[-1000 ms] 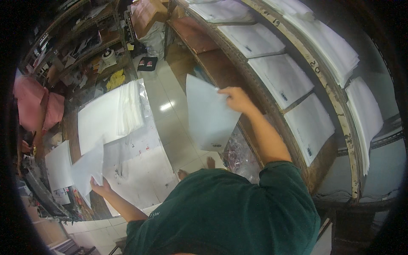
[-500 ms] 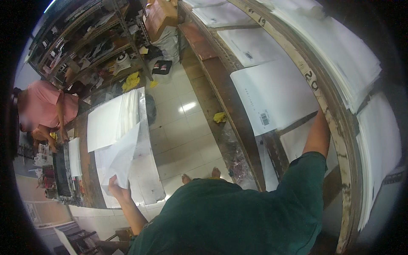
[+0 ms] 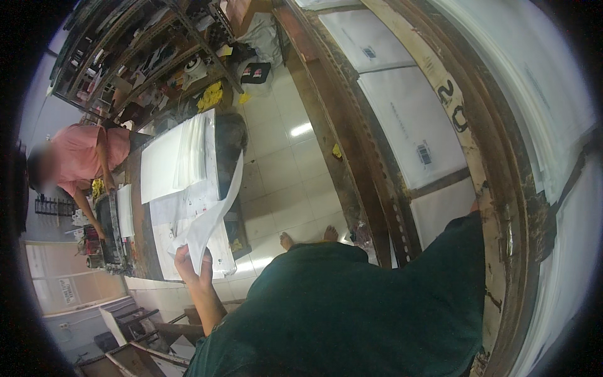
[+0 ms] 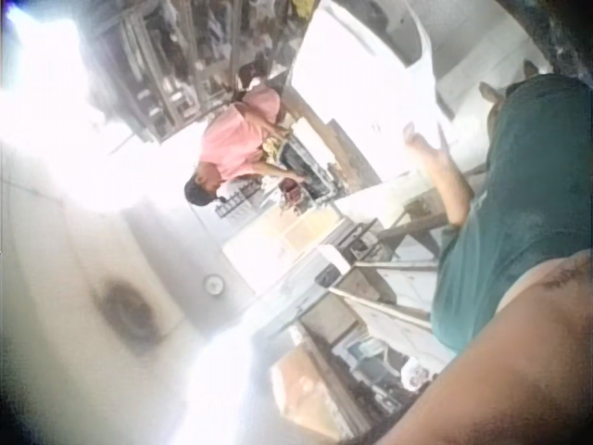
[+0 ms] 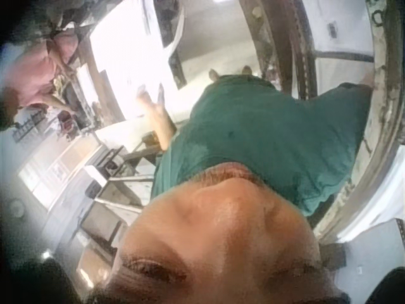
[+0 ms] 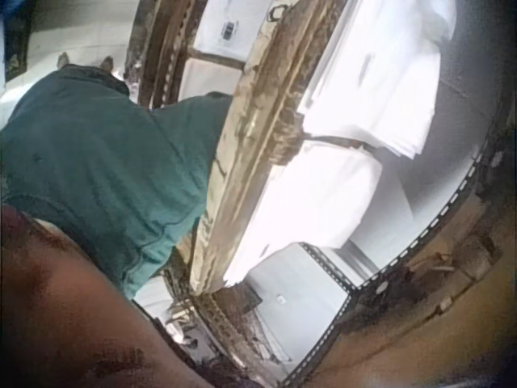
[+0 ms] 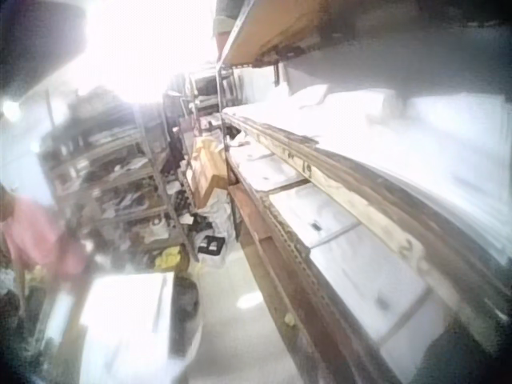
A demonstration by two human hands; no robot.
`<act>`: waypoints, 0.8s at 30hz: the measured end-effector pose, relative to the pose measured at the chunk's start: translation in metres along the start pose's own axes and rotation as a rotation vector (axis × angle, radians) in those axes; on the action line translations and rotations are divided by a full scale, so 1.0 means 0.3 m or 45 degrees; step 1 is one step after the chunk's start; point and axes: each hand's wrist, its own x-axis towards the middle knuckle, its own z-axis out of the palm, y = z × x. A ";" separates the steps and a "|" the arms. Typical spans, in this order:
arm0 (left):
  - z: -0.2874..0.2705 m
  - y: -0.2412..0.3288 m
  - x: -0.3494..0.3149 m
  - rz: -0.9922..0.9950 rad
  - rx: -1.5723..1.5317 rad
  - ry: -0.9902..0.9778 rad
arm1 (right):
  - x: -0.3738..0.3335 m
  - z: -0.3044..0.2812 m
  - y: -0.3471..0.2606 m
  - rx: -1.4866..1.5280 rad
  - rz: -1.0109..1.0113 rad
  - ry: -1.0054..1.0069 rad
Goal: The person repeatedly picks up white paper sheets from a table, places them into white envelopes, and stacks the envelopes on a metal shelving unit. Another person in a pink shirt works at the same table in the background.
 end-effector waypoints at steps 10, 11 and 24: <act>0.130 -0.064 -0.086 -0.102 -0.073 -0.160 | -0.014 0.129 -0.121 -0.080 -0.097 -0.047; 0.117 -0.070 -0.085 -0.132 -0.082 -0.212 | -0.018 0.135 -0.132 -0.092 -0.104 -0.045; 0.222 -0.196 -0.038 -0.334 0.065 -0.183 | -0.417 0.103 -0.625 0.240 -0.635 -0.110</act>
